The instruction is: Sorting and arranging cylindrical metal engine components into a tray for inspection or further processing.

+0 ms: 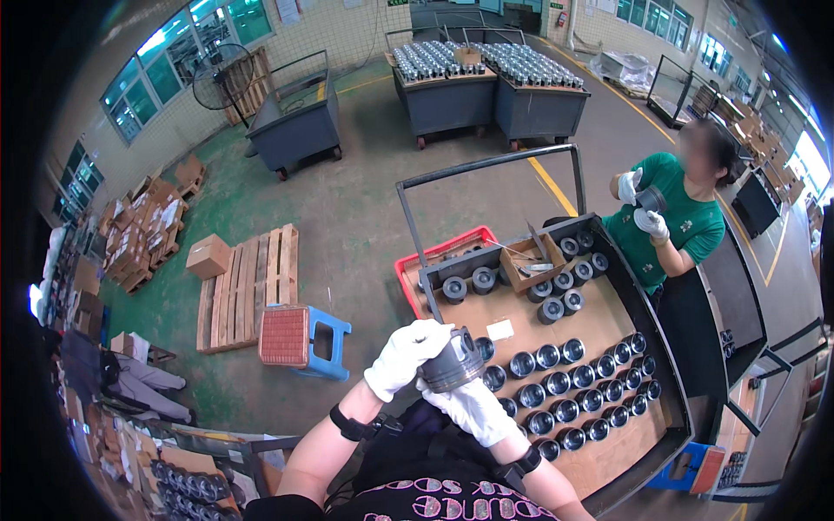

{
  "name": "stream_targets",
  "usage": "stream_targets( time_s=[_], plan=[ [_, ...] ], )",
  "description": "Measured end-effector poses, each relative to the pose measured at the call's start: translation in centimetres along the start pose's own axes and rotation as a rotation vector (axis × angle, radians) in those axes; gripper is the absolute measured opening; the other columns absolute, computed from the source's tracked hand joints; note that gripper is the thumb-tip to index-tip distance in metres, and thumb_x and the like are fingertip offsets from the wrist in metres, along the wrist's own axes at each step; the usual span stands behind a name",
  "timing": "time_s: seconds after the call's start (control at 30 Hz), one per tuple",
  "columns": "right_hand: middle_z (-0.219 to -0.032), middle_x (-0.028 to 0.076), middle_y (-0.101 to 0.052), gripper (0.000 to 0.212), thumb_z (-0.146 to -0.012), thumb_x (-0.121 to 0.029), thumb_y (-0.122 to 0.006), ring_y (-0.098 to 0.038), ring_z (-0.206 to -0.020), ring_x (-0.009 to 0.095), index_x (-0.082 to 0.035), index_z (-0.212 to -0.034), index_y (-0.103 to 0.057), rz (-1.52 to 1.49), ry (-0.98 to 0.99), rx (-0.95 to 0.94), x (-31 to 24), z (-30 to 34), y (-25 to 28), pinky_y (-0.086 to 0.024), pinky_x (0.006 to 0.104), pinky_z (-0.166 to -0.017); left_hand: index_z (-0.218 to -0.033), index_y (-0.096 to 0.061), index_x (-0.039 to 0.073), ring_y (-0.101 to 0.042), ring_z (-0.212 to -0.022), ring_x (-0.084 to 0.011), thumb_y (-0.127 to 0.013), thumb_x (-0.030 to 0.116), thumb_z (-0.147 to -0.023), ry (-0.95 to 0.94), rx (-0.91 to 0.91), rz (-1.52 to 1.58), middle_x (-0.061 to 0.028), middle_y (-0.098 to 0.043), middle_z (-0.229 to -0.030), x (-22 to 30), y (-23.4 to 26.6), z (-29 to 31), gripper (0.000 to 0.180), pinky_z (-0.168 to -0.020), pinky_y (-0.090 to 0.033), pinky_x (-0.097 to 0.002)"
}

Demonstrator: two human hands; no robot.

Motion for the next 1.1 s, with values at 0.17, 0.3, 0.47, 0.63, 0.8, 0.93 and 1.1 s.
stream_targets(
  time_s=[0.17,0.3,0.47,0.63,0.8,0.93,1.1],
  plan=[
    [-0.138,0.015,-0.047,0.065,-0.087,-0.017,-0.07,-0.054,-0.122,0.031,-0.002,-0.141,-0.035,0.158,0.143,0.05,-0.9,0.1,0.0,-0.048,0.047,-0.104,-0.114,-0.064,0.002,-0.056,-0.105,-0.0145,-0.059,0.012,-0.095,-0.191,0.082,-0.209,-0.0051,-0.061,-0.111,-0.4,-0.4,1.1,0.022,-0.097,-0.042,-0.0307],
    [-0.14,0.011,-0.047,0.069,-0.09,-0.015,-0.065,-0.054,-0.123,0.024,-0.009,-0.149,-0.03,0.376,0.36,0.227,-2.2,0.2,-0.1,-0.05,0.0396,-0.099,-0.141,-0.042,0.003,-0.045,-0.131,-0.0246,-0.052,0.01,-0.097,-0.038,0.051,0.53,-0.0122,-0.051,-0.137,-2.0,-0.8,2.3,0.046,-0.113,-0.03,-0.0392],
    [-0.117,0.016,-0.065,0.059,-0.092,-0.006,-0.057,-0.063,-0.104,0.018,-0.009,-0.148,-0.039,1.262,0.517,0.494,-3.4,0.6,-0.6,-0.05,0.0321,-0.091,-0.146,-0.034,0.001,-0.046,-0.131,-0.026,-0.052,0.008,-0.093,0.095,-0.13,0.934,-0.0142,-0.048,-0.141,-1.7,-2.0,2.2,0.056,-0.114,-0.033,-0.0402],
    [-0.116,0.018,-0.062,0.074,-0.077,-0.002,-0.073,-0.063,-0.096,0.028,-0.005,-0.145,-0.042,1.074,0.716,0.43,-2.4,0.6,-4.8,-0.051,0.0366,-0.082,-0.145,-0.034,-0.001,-0.042,-0.136,-0.0303,-0.037,0.025,-0.098,0.197,-0.037,0.935,-0.0183,-0.045,-0.145,-4.1,-1.8,0.9,0.054,-0.115,-0.031,-0.0447],
    [-0.109,0.013,-0.06,0.075,-0.069,-0.007,-0.082,-0.06,-0.101,0.027,-0.004,-0.137,-0.049,1.761,0.891,0.441,-2.2,0.8,-6.5,-0.049,0.0375,-0.088,-0.147,-0.031,-0.001,-0.043,-0.134,-0.0316,-0.028,0.024,-0.102,0.236,-0.145,1.031,-0.0187,-0.041,-0.147,-4.6,-1.6,0.7,0.051,-0.114,-0.034,-0.0462],
    [-0.12,0.014,-0.058,0.08,-0.069,-0.009,-0.082,-0.058,-0.11,0.03,-0.005,-0.141,-0.045,1.613,0.838,0.355,-2.0,0.2,-4.6,-0.048,0.0402,-0.094,-0.146,-0.032,-0.001,-0.044,-0.133,-0.0308,-0.026,0.022,-0.103,0.253,-0.15,1.117,-0.0181,-0.043,-0.145,-4.8,-1.1,0.7,0.049,-0.113,-0.035,-0.0454],
    [-0.147,0.012,-0.04,0.084,-0.086,-0.021,-0.073,-0.039,-0.137,0.027,-0.009,-0.152,-0.024,0.948,0.651,0.19,-1.6,-1.0,-2.3,-0.036,0.0463,-0.111,-0.148,-0.029,0.0,-0.047,-0.131,-0.0289,-0.048,0.012,-0.097,0.044,-0.08,0.756,-0.0155,-0.043,-0.146,-2.4,-2.0,1.2,0.055,-0.111,-0.038,-0.043]
  ],
)
Point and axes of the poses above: each hand's wrist, its own z-axis away from the middle knuckle, its own y-axis out of the back of the hand, x = y × z, the point moved 1 cm from there along -z, towards the middle knuckle
